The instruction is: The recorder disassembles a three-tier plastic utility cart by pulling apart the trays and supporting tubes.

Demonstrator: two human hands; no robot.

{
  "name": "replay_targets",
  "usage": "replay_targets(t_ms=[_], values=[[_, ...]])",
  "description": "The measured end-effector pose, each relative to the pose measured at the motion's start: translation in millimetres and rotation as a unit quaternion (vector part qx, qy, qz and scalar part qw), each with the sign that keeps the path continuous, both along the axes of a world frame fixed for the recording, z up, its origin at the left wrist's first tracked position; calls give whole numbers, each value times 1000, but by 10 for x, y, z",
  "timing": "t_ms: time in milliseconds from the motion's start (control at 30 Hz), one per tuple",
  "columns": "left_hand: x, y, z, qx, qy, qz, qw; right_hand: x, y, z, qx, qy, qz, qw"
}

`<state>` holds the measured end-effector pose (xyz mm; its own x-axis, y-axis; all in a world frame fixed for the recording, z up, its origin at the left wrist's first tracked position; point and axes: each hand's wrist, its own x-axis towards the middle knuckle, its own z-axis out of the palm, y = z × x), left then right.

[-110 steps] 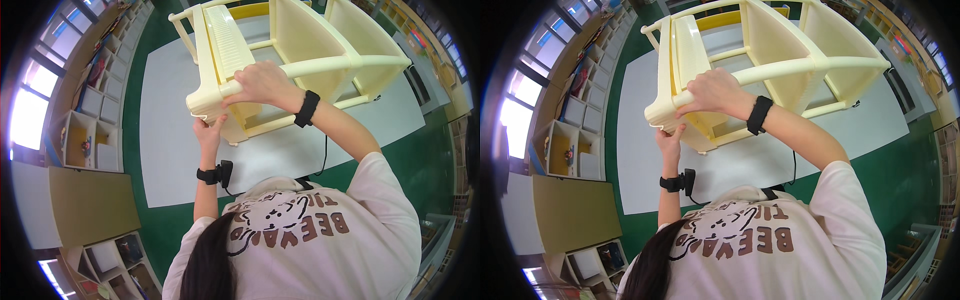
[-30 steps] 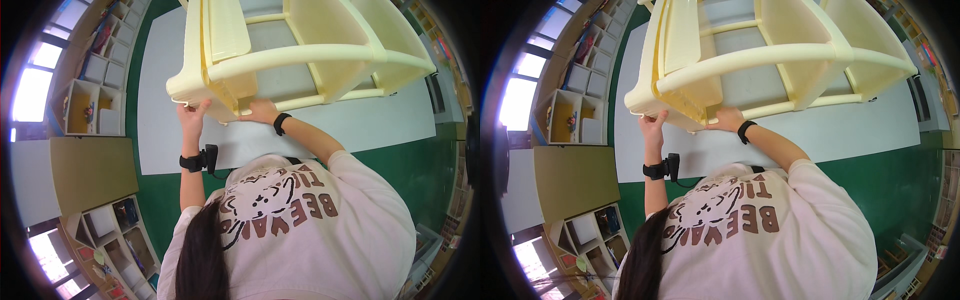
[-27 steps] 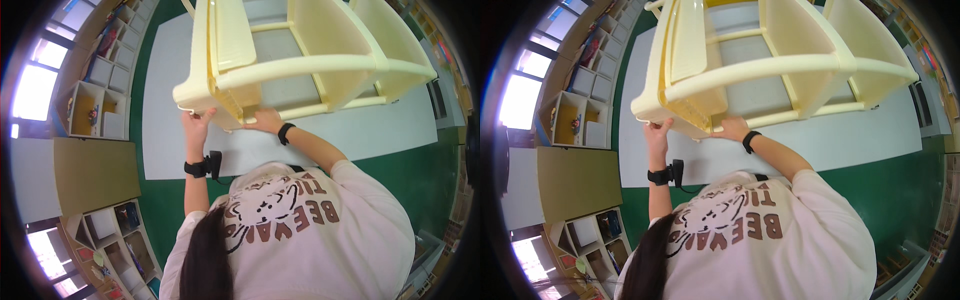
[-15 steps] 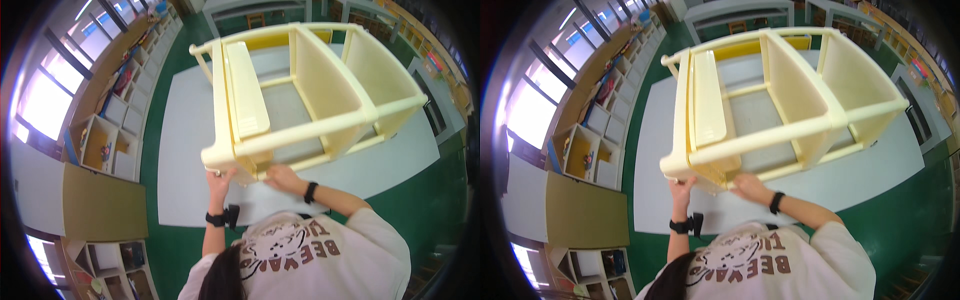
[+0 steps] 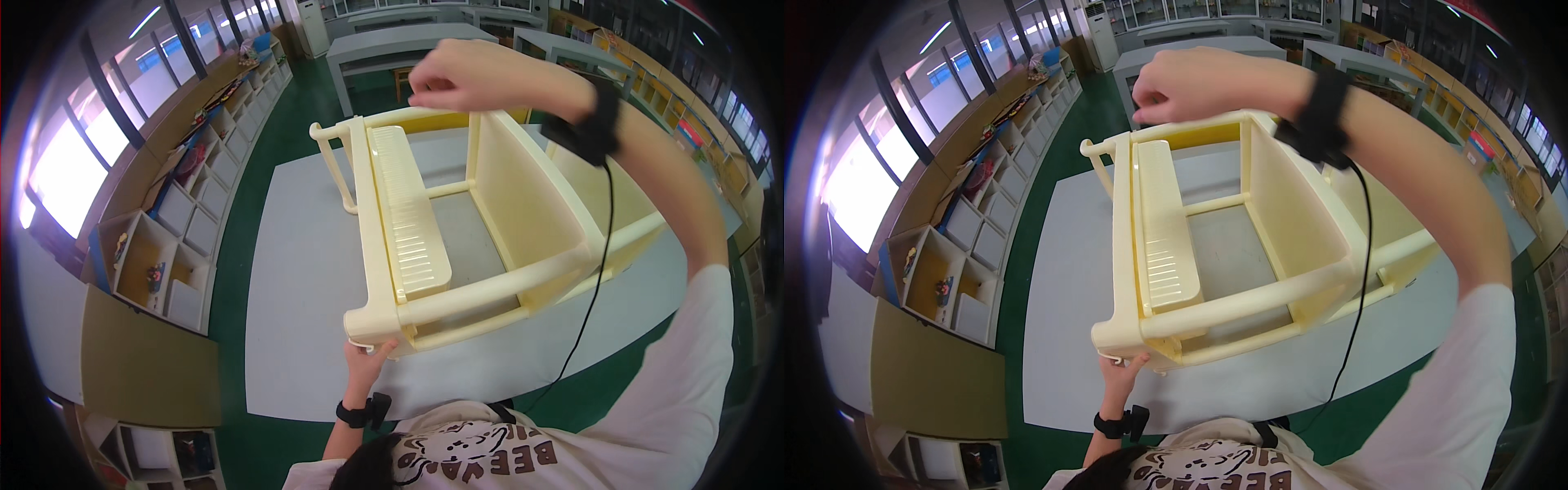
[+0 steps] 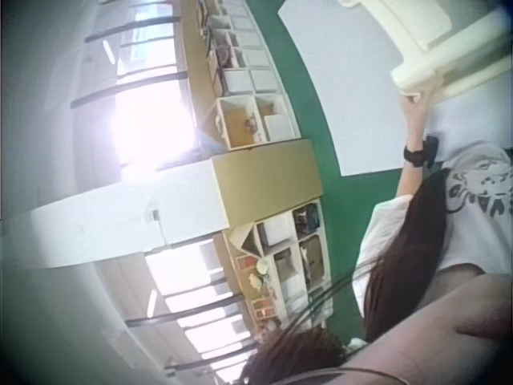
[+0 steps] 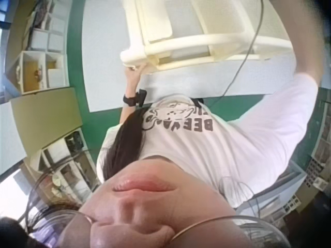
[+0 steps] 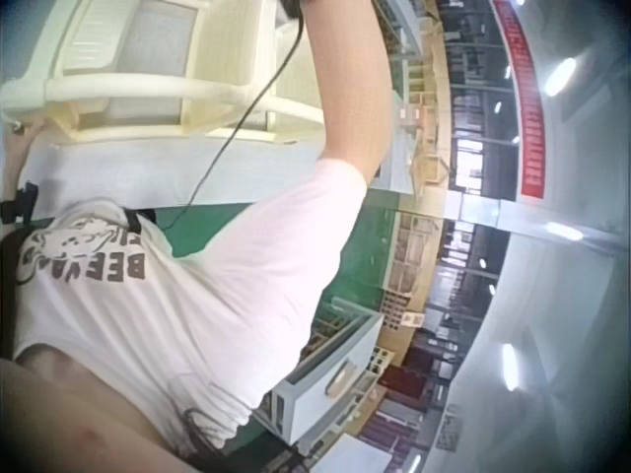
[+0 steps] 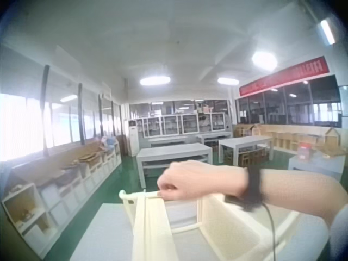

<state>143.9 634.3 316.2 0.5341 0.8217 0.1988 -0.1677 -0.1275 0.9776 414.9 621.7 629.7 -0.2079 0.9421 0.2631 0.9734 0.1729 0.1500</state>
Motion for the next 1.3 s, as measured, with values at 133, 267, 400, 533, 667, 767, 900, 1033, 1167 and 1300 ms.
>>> replay_targets(t_ms=[133,267,400,533,667,767,900,1033,1167,1300], values=[[-168,191,-53,76,75,-117,987,491,940,-360,-47,-20,-27,998],[-465,858,89,25,175,-294,939,657,1555,-674,-127,-15,-66,990],[-570,1672,55,41,219,-159,962,700,2071,-1085,-106,33,-77,991],[0,2292,401,182,242,-115,946,1026,2326,-1465,-149,42,-124,980],[716,2593,936,364,228,-50,902,1075,2441,-1583,-192,129,-119,965],[1278,2848,1132,563,161,26,810,1142,2523,-1675,-218,178,-85,956],[1735,3092,1264,603,220,2,767,1189,2520,-1626,-292,235,-60,925],[1886,3194,1363,507,350,-133,776,1148,2481,-1576,-334,315,-79,885],[2017,3211,1316,476,409,-124,769,1048,2414,-1648,-272,286,-121,911],[2104,3234,1188,533,394,-16,749,1134,2440,-1773,-222,304,-94,922]])
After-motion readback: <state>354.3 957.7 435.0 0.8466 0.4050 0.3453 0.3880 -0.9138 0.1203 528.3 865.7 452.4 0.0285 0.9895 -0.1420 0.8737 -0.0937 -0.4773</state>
